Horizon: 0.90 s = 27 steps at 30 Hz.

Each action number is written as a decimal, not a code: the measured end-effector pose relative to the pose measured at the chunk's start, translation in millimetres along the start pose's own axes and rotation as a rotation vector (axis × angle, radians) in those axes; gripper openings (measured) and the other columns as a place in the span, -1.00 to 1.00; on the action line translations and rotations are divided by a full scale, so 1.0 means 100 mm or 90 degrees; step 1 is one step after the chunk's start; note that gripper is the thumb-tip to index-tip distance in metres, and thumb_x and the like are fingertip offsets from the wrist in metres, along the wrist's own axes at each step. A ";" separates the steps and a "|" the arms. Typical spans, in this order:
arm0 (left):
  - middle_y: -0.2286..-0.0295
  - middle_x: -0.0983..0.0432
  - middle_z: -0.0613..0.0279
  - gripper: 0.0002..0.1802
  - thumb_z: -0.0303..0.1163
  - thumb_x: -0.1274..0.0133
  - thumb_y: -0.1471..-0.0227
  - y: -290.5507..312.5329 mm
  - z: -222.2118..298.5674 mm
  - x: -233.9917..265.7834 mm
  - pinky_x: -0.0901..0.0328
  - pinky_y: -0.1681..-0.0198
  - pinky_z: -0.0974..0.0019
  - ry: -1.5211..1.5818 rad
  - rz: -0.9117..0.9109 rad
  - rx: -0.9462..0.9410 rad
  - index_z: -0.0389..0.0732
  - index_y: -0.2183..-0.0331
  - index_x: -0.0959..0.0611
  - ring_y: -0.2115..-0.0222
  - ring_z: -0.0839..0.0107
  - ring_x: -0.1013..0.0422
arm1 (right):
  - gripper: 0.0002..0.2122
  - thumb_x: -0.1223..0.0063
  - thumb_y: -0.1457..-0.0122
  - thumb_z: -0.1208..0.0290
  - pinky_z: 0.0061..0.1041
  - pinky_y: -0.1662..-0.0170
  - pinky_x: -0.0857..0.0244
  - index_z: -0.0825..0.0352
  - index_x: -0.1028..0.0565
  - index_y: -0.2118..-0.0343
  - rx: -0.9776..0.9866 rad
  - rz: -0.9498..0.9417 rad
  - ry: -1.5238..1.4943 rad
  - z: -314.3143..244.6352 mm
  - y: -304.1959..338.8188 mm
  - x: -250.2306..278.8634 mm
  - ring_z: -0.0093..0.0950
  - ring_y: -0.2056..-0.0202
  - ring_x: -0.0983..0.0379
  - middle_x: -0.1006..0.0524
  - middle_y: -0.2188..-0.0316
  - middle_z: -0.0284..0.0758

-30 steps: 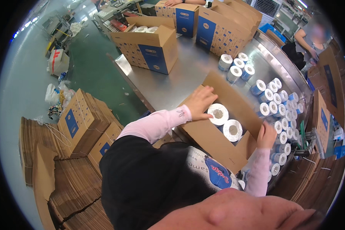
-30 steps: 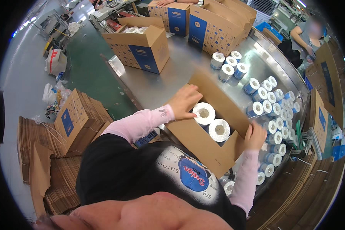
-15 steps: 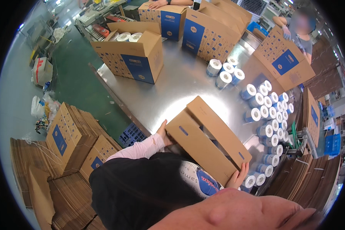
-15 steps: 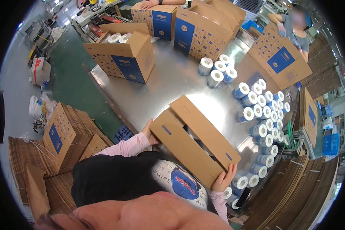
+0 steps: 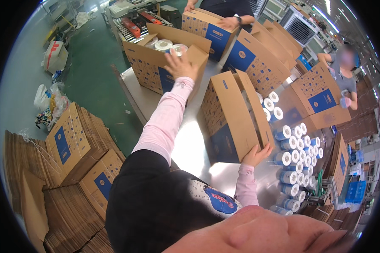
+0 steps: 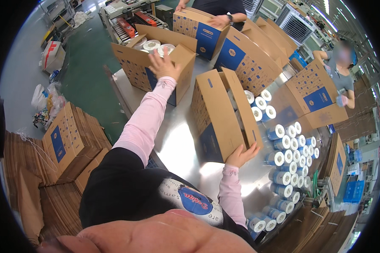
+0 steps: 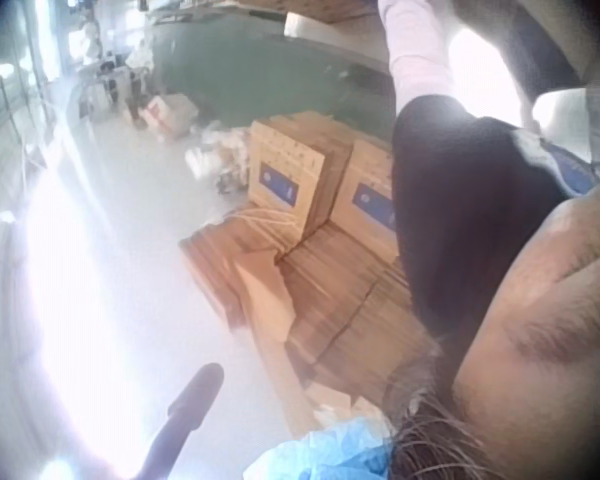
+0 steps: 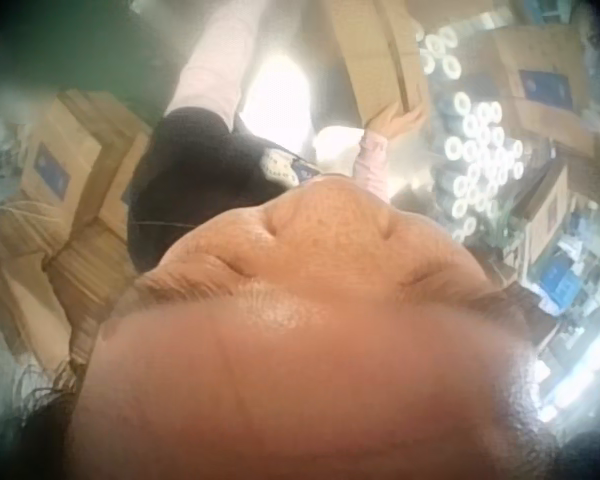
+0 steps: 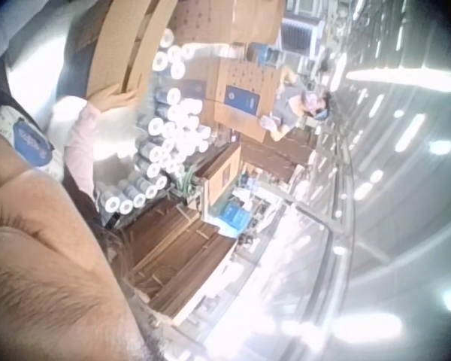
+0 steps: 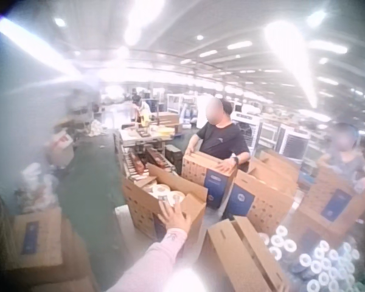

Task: The person assembles cardboard boxes and packs several paper rolls into them by hand, one at a time, until the boxes are full.

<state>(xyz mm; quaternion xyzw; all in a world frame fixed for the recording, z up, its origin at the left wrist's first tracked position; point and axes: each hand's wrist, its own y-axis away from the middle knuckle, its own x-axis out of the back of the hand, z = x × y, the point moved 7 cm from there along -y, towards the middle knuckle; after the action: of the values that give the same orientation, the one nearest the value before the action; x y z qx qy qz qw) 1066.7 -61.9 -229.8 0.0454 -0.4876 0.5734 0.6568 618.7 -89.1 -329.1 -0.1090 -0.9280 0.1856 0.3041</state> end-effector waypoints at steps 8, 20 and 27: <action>-0.23 0.28 -0.23 0.07 -0.39 -0.13 0.24 0.09 -1.04 0.10 0.17 -0.28 0.11 0.220 0.022 -0.101 -0.33 -0.23 0.08 -0.26 -0.13 0.27 | -0.46 0.07 -0.15 0.42 -0.19 -0.28 0.20 0.40 -0.12 -0.20 0.010 -0.007 0.002 -0.19 -0.60 -0.89 -0.05 -0.27 0.15 0.06 -0.25 0.03; -0.23 0.25 -0.29 0.09 -0.23 -0.08 0.09 0.27 -1.55 -1.04 0.14 -0.26 0.25 0.456 -0.118 0.195 -0.38 -0.23 0.24 -0.26 0.01 0.18 | -0.46 0.05 -0.22 0.11 -0.13 -0.08 -0.14 0.19 -0.18 -0.22 -0.297 -0.545 -0.692 -0.83 -1.40 -2.78 -0.43 -0.15 -0.14 -0.17 -0.21 -0.37; -0.23 0.22 -0.29 0.21 0.02 -0.19 0.12 -0.32 -1.04 -1.62 0.12 -0.26 0.23 0.443 -0.248 0.118 -0.32 -0.25 0.21 -0.27 0.07 0.17 | -0.63 -0.01 -0.18 0.16 -0.46 0.11 -0.34 0.28 -0.47 0.03 -0.187 -0.677 -0.269 0.11 0.84 -2.33 -0.38 0.16 -0.46 -0.52 0.11 -0.23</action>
<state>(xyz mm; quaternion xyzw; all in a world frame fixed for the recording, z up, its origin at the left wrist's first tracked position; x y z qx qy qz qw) 1174.7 -123.1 -380.6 -0.0008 -0.1647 0.4609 0.8720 803.9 -89.2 -494.2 0.3696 -0.9117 -0.1048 0.1458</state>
